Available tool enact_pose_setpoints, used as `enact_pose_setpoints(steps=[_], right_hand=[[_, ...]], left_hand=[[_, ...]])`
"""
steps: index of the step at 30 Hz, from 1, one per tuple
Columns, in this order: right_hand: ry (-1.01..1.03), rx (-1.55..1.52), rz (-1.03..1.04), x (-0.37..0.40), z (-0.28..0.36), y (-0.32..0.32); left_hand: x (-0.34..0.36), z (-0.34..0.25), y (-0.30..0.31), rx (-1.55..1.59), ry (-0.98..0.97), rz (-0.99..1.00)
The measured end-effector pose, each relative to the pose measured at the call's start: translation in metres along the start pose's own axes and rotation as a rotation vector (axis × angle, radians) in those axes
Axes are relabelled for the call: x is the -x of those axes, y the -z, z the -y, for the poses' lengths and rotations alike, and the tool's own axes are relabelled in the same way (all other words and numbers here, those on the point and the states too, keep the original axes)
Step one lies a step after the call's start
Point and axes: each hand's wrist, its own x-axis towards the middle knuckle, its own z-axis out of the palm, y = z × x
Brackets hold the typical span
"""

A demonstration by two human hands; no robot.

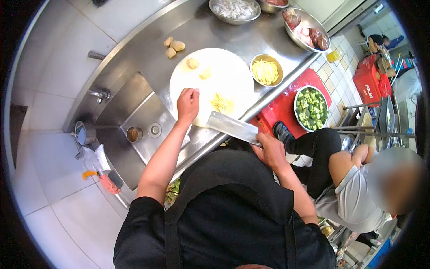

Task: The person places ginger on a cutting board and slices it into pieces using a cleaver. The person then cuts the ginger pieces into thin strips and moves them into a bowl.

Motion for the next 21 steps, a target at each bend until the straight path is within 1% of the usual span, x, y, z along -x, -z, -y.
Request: enact_pose_setpoints(steps=[1, 2, 3, 4, 5, 7, 8, 9, 11, 12, 13, 15, 16, 18, 19, 21], right_hand=[[0.011, 0.002, -0.001, 0.002, -0.004, -0.002], [-0.053, -0.092, -0.043, 0.004, -0.008, -0.004], [-0.121, -0.188, -0.081, 0.006, -0.01, -0.003], [-0.127, -0.162, -0.079, 0.004, -0.011, -0.001], [-0.124, -0.163, -0.072, 0.001, -0.013, 0.001], [-0.06, -0.116, -0.108, -0.004, -0.015, 0.001], [-0.034, -0.06, -0.105, -0.008, -0.015, 0.004], [-0.04, -0.062, -0.102, -0.011, -0.014, 0.005], [0.002, 0.034, -0.102, -0.017, -0.009, 0.005], [0.009, 0.053, -0.099, -0.019, -0.009, 0.001], [0.011, 0.052, -0.099, -0.02, -0.007, 0.0], [0.054, 0.095, -0.091, -0.023, -0.001, -0.002], [0.051, 0.095, -0.092, -0.025, 0.0, -0.006], [0.11, 0.118, -0.082, -0.029, 0.0, -0.012], [0.107, 0.12, -0.082, -0.031, 0.002, -0.01], [0.145, 0.131, -0.084, -0.032, 0.009, -0.003]], left_hand=[[0.0, 0.01, -0.003, 0.0, -0.001, -0.011], [0.004, 0.019, -0.008, -0.03, -0.062, -0.039], [0.01, 0.016, -0.007, -0.06, -0.12, -0.063], [0.016, 0.012, -0.01, 0.004, -0.1, -0.015], [0.018, 0.007, -0.016, 0.002, -0.094, -0.018], [0.017, -0.015, -0.02, 0.135, -0.101, -0.049], [0.014, -0.025, -0.02, 0.197, -0.04, -0.042], [0.012, -0.034, -0.02, 0.195, -0.037, -0.036], [0.01, -0.05, -0.018, 0.244, -0.012, 0.205], [0.009, -0.056, -0.015, 0.053, -0.081, 0.34], [0.012, -0.059, -0.015, 0.052, -0.081, 0.339], [0.025, -0.068, -0.02, -0.152, -0.33, 0.545], [0.032, -0.072, -0.025, -0.152, -0.332, 0.548], [0.045, -0.077, -0.037, -0.28, -0.439, 0.503], [0.044, -0.075, -0.042, -0.278, -0.44, 0.505], [0.038, -0.067, -0.049, -0.379, -0.323, 0.46]])
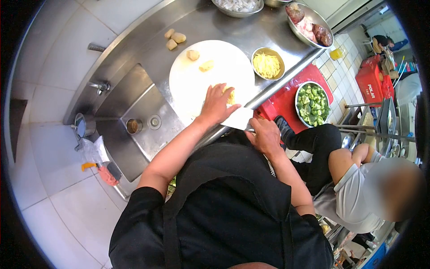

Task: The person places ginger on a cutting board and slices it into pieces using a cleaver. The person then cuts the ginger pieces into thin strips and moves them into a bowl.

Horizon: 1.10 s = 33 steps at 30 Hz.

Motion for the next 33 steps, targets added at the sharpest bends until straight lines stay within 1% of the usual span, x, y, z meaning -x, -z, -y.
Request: enact_pose_setpoints(steps=[1, 2, 4, 6, 7, 8, 10, 11, 12, 14, 15, 16, 17, 18, 19, 20, 22, 23, 24, 25, 26, 27, 29, 30, 31, 32, 33], right_hand=[[0.003, -0.005, 0.005, 0.002, 0.001, 0.002], [-0.003, -0.002, 0.009, 0.005, -0.001, 0.005], [0.003, 0.001, 0.021, 0.014, -0.005, 0.008], [-0.169, -0.03, 0.059, 0.03, -0.011, 0.012], [-0.188, -0.127, 0.045, 0.035, -0.015, 0.014], [-0.188, -0.125, 0.049, 0.039, -0.015, 0.014], [-0.38, -0.346, -0.003, 0.041, -0.016, 0.013], [-0.37, -0.327, -0.029, 0.043, -0.024, 0.003], [-0.367, -0.323, -0.025, 0.044, -0.035, -0.011], [-0.589, -0.548, -0.012, 0.044, -0.06, -0.042], [-0.637, -0.564, 0.02, 0.042, -0.07, -0.054], [-0.587, -0.533, -0.008, 0.033, -0.075, -0.064], [-0.704, -0.69, 0.059, 0.034, -0.081, -0.066], [-0.823, -0.85, 0.128, 0.021, -0.062, -0.051], [-0.835, -0.818, 0.198, 0.016, -0.062, -0.055], [-0.543, -0.631, 0.074, 0.025, -0.087, -0.092], [-0.531, -0.663, 0.157, 0.013, -0.079, -0.105], [-0.571, -0.649, 0.204, 0.007, -0.07, -0.106], [-0.514, -0.695, 0.184, 0.002, -0.066, -0.118], [-0.633, -0.737, 0.302, -0.012, -0.045, -0.1], [-0.75, -0.775, 0.419, -0.026, -0.024, -0.08], [-0.745, -0.776, 0.421, -0.025, -0.026, -0.097], [-0.461, -0.765, 0.32, -0.022, -0.039, -0.137], [-0.46, -0.762, 0.318, -0.025, -0.036, -0.135], [-0.452, -0.731, 0.359, -0.029, -0.031, -0.128], [-0.442, -0.699, 0.401, -0.034, -0.028, -0.122], [-0.46, -0.734, 0.416, -0.036, -0.029, -0.121]], left_hand=[[-0.003, 0.007, 0.0, -0.007, 0.071, -0.001], [-0.005, 0.018, 0.002, -0.008, 0.084, -0.002], [-0.006, 0.045, 0.011, -0.075, 0.248, -0.061], [-0.004, 0.073, 0.019, 0.031, 0.285, -0.105], [-0.001, 0.08, 0.023, 0.148, 0.297, -0.064], [0.002, 0.079, 0.016, 0.151, 0.299, -0.064], [0.007, 0.074, -0.003, 0.038, 0.218, -0.125], [0.006, 0.069, -0.011, 0.007, 0.188, -0.082], [0.004, 0.059, -0.015, 0.011, 0.191, -0.085], [-0.001, 0.035, -0.021, 0.018, 0.224, -0.043], [-0.005, 0.032, -0.031, 0.034, 0.227, -0.057], [-0.008, 0.023, -0.033, 0.039, 0.229, -0.065], [-0.01, 0.015, -0.035, 0.036, 0.271, -0.073], [-0.012, 0.009, -0.037, 0.031, 0.314, -0.077], [-0.013, 0.004, -0.04, 0.038, 0.327, -0.1], [-0.015, 0.0, -0.043, 0.04, 0.331, -0.099], [-0.016, -0.005, -0.047, 0.044, 0.357, -0.139], [-0.015, -0.003, -0.049, 0.042, 0.364, -0.137], [-0.014, 0.001, -0.055, 0.056, 0.331, -0.187], [-0.013, 0.005, -0.058, 0.07, 0.297, -0.239], [-0.012, 0.005, -0.057, 0.066, 0.303, -0.242], [-0.011, 0.003, -0.055, 0.11, 0.334, -0.275], [-0.013, 0.004, -0.056, 0.155, 0.36, -0.313], [-0.014, 0.008, -0.062, 0.166, 0.391, -0.378], [-0.015, 0.009, -0.064, 0.179, 0.421, -0.446], [-0.016, 0.009, -0.066, 0.182, 0.42, -0.452], [-0.017, 0.009, -0.067, 0.219, 0.44, -0.495]])
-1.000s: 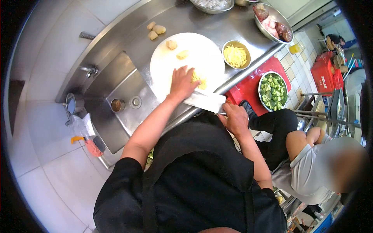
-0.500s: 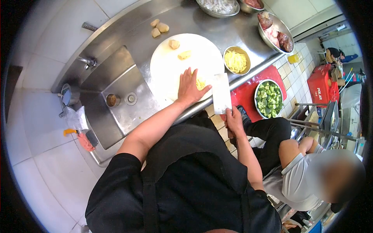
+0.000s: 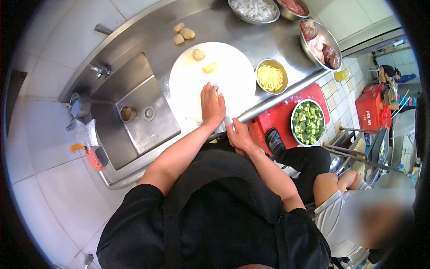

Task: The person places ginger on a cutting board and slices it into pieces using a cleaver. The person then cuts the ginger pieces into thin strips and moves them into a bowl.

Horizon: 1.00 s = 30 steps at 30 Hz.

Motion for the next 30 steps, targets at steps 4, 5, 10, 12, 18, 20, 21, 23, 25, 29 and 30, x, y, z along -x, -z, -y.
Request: enact_pose_setpoints(steps=[4, 5, 10, 12, 18, 20, 21, 23, 25, 29, 30], right_hand=[[0.073, -0.062, -0.061, 0.005, -0.003, 0.025], [0.075, -0.054, -0.06, 0.007, -0.004, 0.036], [0.069, -0.091, -0.367, 0.018, 0.011, 0.116], [-0.021, -0.221, -0.417, 0.031, 0.037, 0.148], [-0.07, -0.218, -0.579, 0.052, -0.006, 0.202], [-0.136, -0.285, -0.585, 0.066, 0.003, 0.208], [-0.14, -0.288, -0.587, 0.068, 0.001, 0.209], [-0.155, -0.286, -0.556, 0.069, 0.0, 0.21], [-0.142, -0.315, -0.546, 0.063, -0.009, 0.207], [-0.099, -0.372, -0.493, 0.054, -0.005, 0.204], [-0.088, -0.391, -0.479, 0.051, -0.006, 0.205]], left_hand=[[-0.011, -0.018, -0.022, 0.12, -0.04, -0.108], [-0.017, -0.028, -0.032, 0.17, -0.083, -0.124], [-0.066, -0.118, -0.076, 0.427, -0.271, -0.042], [-0.089, -0.142, -0.104, 0.47, -0.373, -0.053], [-0.143, -0.135, -0.172, 0.396, -0.089, 0.422], [-0.15, -0.13, -0.172, 0.3, -0.115, 0.43], [-0.152, -0.13, -0.169, 0.298, -0.115, 0.436], [-0.156, -0.135, -0.162, 0.326, -0.228, 0.258], [-0.151, -0.155, -0.145, 0.38, -0.169, 0.26], [-0.121, -0.178, -0.131, 0.42, -0.377, 0.246], [-0.109, -0.183, -0.127, 0.431, -0.465, 0.296]])
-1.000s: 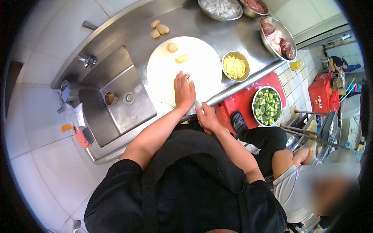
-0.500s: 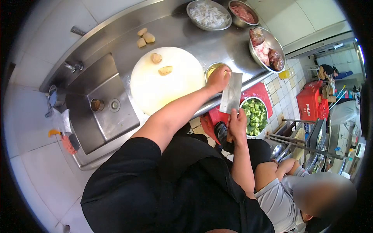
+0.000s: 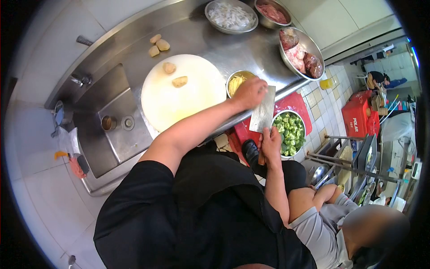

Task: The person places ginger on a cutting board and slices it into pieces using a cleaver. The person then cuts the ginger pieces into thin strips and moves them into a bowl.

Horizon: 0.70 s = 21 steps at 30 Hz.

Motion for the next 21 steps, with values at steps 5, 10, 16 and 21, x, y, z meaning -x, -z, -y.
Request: enact_pose_setpoints(steps=[5, 10, 16, 21], right_hand=[[0.008, 0.006, 0.018, -0.004, 0.013, -0.001], [0.031, -0.028, 0.023, -0.002, 0.0, 0.004], [0.028, -0.039, 0.153, 0.022, -0.012, -0.013], [0.017, -0.014, 0.251, 0.047, -0.022, -0.047]], left_hand=[[0.029, 0.03, -0.007, -0.275, -0.108, -0.046], [0.038, 0.048, 0.056, -0.376, 0.061, -0.341], [0.08, 0.069, 0.184, -0.569, 0.454, -0.106], [0.105, 0.084, 0.227, -0.66, 0.474, 0.106]])
